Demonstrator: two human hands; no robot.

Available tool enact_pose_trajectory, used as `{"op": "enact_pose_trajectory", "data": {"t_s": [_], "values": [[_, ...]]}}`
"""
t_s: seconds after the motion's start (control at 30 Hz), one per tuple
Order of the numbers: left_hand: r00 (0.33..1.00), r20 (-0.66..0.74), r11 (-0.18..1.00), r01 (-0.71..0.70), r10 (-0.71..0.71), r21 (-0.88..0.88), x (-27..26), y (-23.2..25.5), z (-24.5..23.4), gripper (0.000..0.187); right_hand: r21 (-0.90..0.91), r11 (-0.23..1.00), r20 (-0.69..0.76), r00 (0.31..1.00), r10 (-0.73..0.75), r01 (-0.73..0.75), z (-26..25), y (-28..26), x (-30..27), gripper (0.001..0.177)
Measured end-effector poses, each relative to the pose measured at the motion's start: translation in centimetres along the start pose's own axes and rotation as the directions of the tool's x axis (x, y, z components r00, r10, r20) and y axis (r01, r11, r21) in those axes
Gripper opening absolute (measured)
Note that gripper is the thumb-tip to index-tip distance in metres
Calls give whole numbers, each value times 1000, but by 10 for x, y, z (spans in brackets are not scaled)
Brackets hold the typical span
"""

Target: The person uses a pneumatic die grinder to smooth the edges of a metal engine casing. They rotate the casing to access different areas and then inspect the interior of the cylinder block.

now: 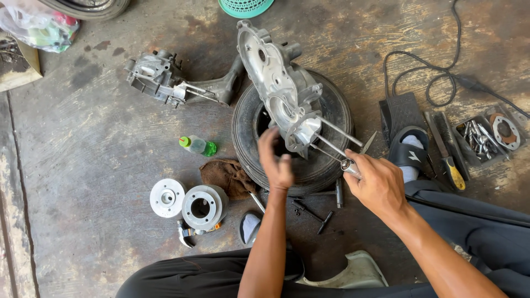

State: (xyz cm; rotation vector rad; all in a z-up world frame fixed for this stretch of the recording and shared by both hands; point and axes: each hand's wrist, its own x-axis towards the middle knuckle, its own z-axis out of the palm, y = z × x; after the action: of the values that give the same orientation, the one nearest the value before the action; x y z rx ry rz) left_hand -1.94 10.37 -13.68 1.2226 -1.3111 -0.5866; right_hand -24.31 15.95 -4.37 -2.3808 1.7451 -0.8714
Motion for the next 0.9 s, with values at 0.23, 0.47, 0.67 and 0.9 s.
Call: {"op": "enact_pose_trajectory", "data": {"t_s": [0.23, 0.47, 0.67, 0.9], "values": [[917, 82, 894, -398, 390, 204, 113, 73, -25, 34, 43, 998, -28, 998, -47, 48, -1, -8, 6, 28], [481, 773, 585, -791, 413, 180, 154, 105, -13, 17, 29, 995, -30, 995, -96, 96, 2, -8, 3, 26], [410, 838, 534, -827, 361, 175, 160, 90, -13, 19, -4, 993, -5, 993, -114, 114, 6, -8, 3, 27], [348, 871, 514, -847, 346, 134, 167, 85, -24, 17, 12, 993, 72, 991, -117, 117, 19, 7, -10, 27]]}}
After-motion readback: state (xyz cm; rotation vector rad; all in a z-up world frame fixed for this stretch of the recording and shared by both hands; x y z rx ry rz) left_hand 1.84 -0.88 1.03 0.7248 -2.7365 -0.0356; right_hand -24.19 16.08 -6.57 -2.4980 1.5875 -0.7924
